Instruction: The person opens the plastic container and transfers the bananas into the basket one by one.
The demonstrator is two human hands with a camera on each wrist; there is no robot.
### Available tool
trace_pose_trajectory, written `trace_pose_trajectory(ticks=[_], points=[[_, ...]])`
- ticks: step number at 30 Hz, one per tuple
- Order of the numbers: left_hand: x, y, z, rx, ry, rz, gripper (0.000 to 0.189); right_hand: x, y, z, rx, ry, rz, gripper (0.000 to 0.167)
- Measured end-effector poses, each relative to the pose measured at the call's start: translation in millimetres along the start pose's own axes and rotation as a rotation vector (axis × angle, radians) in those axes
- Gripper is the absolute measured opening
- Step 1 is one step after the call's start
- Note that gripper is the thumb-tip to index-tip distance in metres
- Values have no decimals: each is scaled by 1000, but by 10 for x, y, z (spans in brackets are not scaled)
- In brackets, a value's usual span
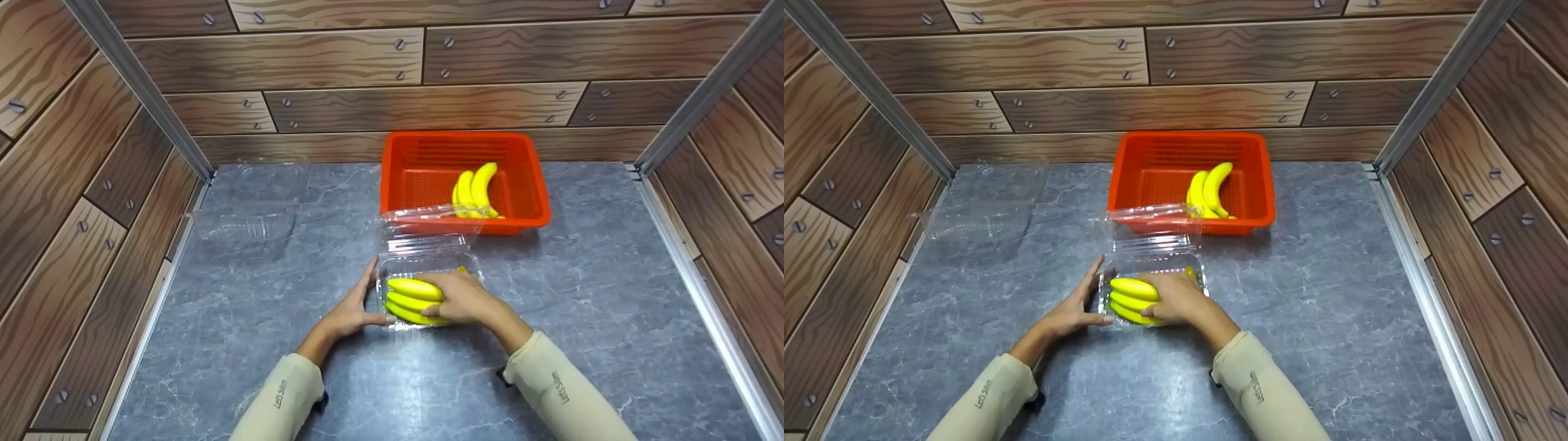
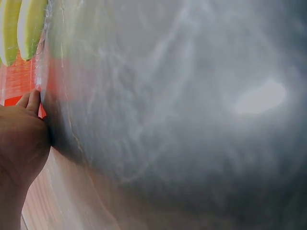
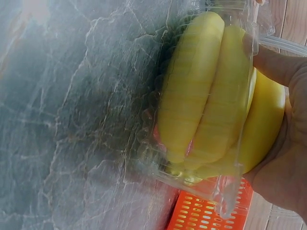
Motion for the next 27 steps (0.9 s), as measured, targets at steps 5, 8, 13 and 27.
trace_pose_trajectory(ticks=[5, 8, 13, 27], points=[[19, 3, -1, 0, -9, 3, 133, 6, 8, -1, 6, -9, -4, 65], [19, 1, -1, -4, -8, 13, 133, 1, 4, -4, 0, -10, -4, 65], [18, -8, 2, -8, -1, 26, 132, -18, -9, -5, -11, -2, 13, 64], [28, -7, -1, -2, 19, 17, 132, -44, 2, -2, -2, -6, 9, 66]])
Point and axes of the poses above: each hand's wrist, its own y-axis away from the middle knuckle, its own z-axis out of the back of the hand, x = y × z, the point moved 2 cm from there along -y, towards the middle knuckle, and after that the axes turned 3 degrees about -x, right-handed, at the moved point
